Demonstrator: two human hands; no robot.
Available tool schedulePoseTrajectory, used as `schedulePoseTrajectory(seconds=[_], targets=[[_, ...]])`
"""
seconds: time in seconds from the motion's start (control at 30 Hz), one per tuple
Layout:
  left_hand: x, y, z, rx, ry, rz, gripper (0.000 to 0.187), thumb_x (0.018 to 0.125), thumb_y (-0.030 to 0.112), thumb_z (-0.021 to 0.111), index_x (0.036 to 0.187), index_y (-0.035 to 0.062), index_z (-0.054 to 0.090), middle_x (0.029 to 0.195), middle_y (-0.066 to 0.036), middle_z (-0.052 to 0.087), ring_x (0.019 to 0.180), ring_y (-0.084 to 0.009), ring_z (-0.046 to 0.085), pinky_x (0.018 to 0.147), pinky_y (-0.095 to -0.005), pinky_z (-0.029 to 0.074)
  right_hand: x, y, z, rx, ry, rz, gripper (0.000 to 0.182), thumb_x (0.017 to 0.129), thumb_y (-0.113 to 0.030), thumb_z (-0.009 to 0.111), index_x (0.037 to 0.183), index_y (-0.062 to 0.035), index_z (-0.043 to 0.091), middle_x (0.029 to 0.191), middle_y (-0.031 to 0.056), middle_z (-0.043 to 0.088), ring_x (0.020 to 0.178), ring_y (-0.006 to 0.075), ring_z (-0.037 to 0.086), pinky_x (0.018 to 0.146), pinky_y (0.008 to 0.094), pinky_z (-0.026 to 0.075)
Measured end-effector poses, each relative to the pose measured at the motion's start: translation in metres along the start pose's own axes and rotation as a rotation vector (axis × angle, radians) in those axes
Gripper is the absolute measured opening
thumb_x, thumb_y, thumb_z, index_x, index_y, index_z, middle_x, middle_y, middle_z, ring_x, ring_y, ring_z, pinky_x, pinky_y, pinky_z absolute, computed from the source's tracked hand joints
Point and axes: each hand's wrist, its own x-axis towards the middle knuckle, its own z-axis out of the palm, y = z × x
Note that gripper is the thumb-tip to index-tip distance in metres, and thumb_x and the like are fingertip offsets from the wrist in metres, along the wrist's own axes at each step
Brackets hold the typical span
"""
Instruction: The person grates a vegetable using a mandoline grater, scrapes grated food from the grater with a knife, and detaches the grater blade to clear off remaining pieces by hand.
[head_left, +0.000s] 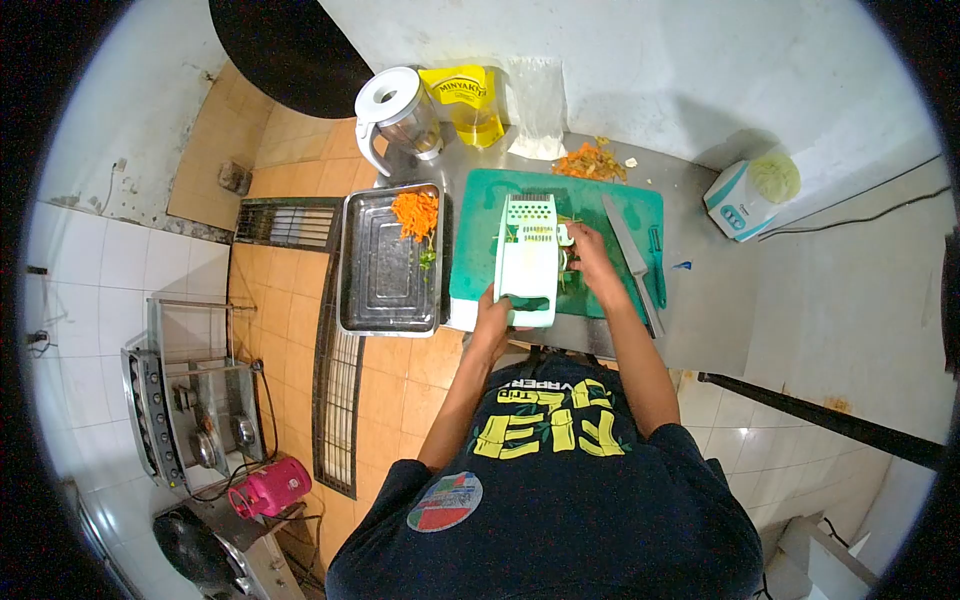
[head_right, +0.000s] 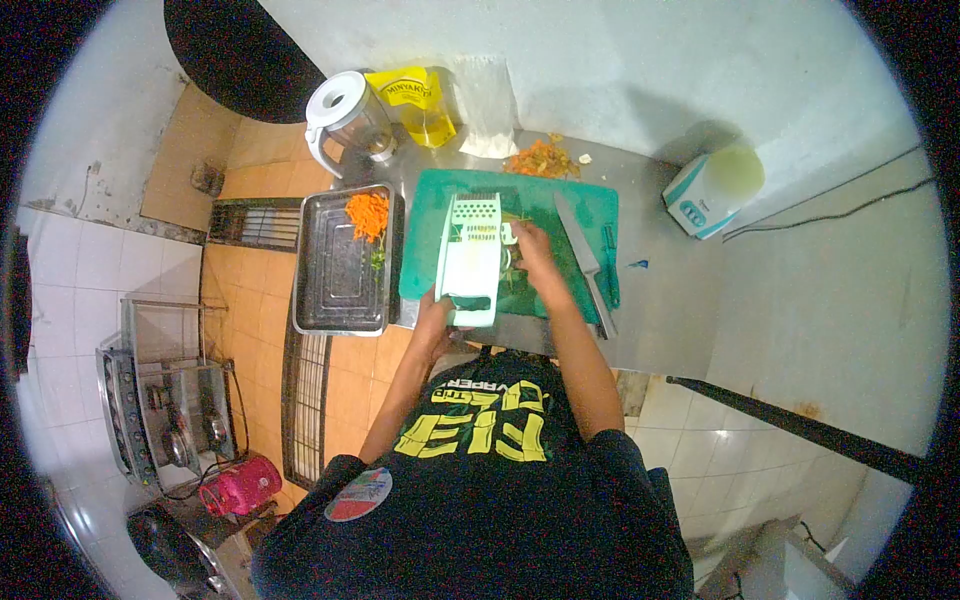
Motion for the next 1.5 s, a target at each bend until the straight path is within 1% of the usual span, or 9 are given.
schedulePoseTrajectory(seconds=[0.27,0.57,0.87,0.97,1.07,1.17,1.2,1.3,1.5], targets=[[-0.011,0.019,0.001,0.016,-0.074,0.002,0.054,0.083,-0.004,0.042,0.137,-0.0060,0.042,0.106,-0.019,0.064,0.083,-0.0278,0.070,0.059,-0.0354,0.059,0.001,-0.006,-0.009,-0.032,-0.147,0.082,0.027,0.091,-0.025,0.070,0.109,-0.0079,0.061,0.096,0.0018,0.067,0.079,0.0108,0.062,0.064,0.0301,0.050],[-0.008,0.014,-0.003,-0.014,-0.042,-0.046,0.051,0.083,-0.003,0.043,0.133,-0.0050,0.045,0.105,-0.018,0.064,0.080,-0.0271,0.069,0.059,-0.0360,0.059,-0.016,-0.022,-0.003,-0.073,-0.132,0.019,0.031,0.091,-0.029,0.068,0.114,-0.0081,0.062,0.098,0.0022,0.065,0.082,0.0124,0.062,0.064,0.0317,0.052],[-0.001,0.011,0.004,-0.027,0.012,-0.033,0.048,0.084,-0.001,0.044,0.132,-0.0049,0.047,0.104,-0.018,0.064,0.077,-0.0253,0.069,0.055,-0.0348,0.058,-0.018,-0.029,-0.005,0.004,-0.133,0.052,0.034,0.092,-0.032,0.067,0.115,-0.0084,0.056,0.101,-0.0006,0.061,0.088,0.0111,0.060,0.070,0.0295,0.047],[0.002,0.008,0.000,-0.034,-0.026,-0.033,0.048,0.084,-0.001,0.043,0.132,-0.0055,0.046,0.104,-0.018,0.064,0.077,-0.0255,0.068,0.056,-0.0348,0.059,-0.003,-0.015,-0.013,-0.049,-0.120,0.051,0.045,0.090,-0.033,0.067,0.125,-0.0068,0.056,0.111,0.0055,0.064,0.091,0.0166,0.062,0.080,0.0388,0.049],[-0.002,0.015,0.002,-0.047,-0.031,-0.036,0.048,0.084,-0.001,0.043,0.131,-0.0063,0.046,0.104,-0.018,0.064,0.077,-0.0258,0.068,0.055,-0.0348,0.058,0.003,-0.010,-0.018,-0.026,-0.126,0.072,0.051,0.090,-0.033,0.068,0.130,-0.0054,0.053,0.115,0.0070,0.062,0.092,0.0175,0.062,0.080,0.0383,0.049],[0.006,0.008,-0.010,-0.012,0.009,-0.035,0.047,0.084,0.000,0.045,0.130,-0.0072,0.047,0.105,-0.018,0.064,0.078,-0.0259,0.068,0.056,-0.0349,0.058,0.006,-0.009,-0.022,-0.105,-0.059,0.053,0.060,0.090,-0.034,0.068,0.136,-0.0025,0.046,0.119,0.0094,0.060,0.096,0.0191,0.063,0.077,0.0368,0.050],[0.006,0.008,-0.011,0.000,0.010,-0.010,0.047,0.084,0.000,0.045,0.130,-0.0074,0.047,0.105,-0.018,0.064,0.078,-0.0262,0.068,0.056,-0.0353,0.058,0.010,-0.015,-0.031,-0.060,-0.184,0.047,0.042,0.093,-0.030,0.068,0.122,-0.0037,0.053,0.105,0.0050,0.061,0.088,0.0154,0.065,0.063,0.0271,0.048],[-0.001,0.020,-0.011,0.043,0.005,0.024,0.046,0.084,0.000,0.046,0.129,-0.0079,0.048,0.105,-0.018,0.064,0.079,-0.0264,0.068,0.055,-0.0360,0.058,-0.003,-0.030,-0.022,0.027,-0.068,0.087,0.045,0.093,-0.029,0.068,0.124,-0.0024,0.050,0.109,0.0075,0.062,0.094,0.0173,0.066,0.061,0.0267,0.049],[0.008,0.039,-0.010,0.062,-0.010,0.039,0.045,0.085,-0.003,0.043,0.130,-0.0086,0.047,0.101,-0.018,0.063,0.075,-0.0238,0.068,0.051,-0.0337,0.057,0.004,-0.030,-0.035,0.096,-0.111,0.091,0.041,0.092,-0.028,0.070,0.120,-0.0044,0.050,0.109,0.0073,0.061,0.091,0.0179,0.065,0.061,0.0281,0.049]])
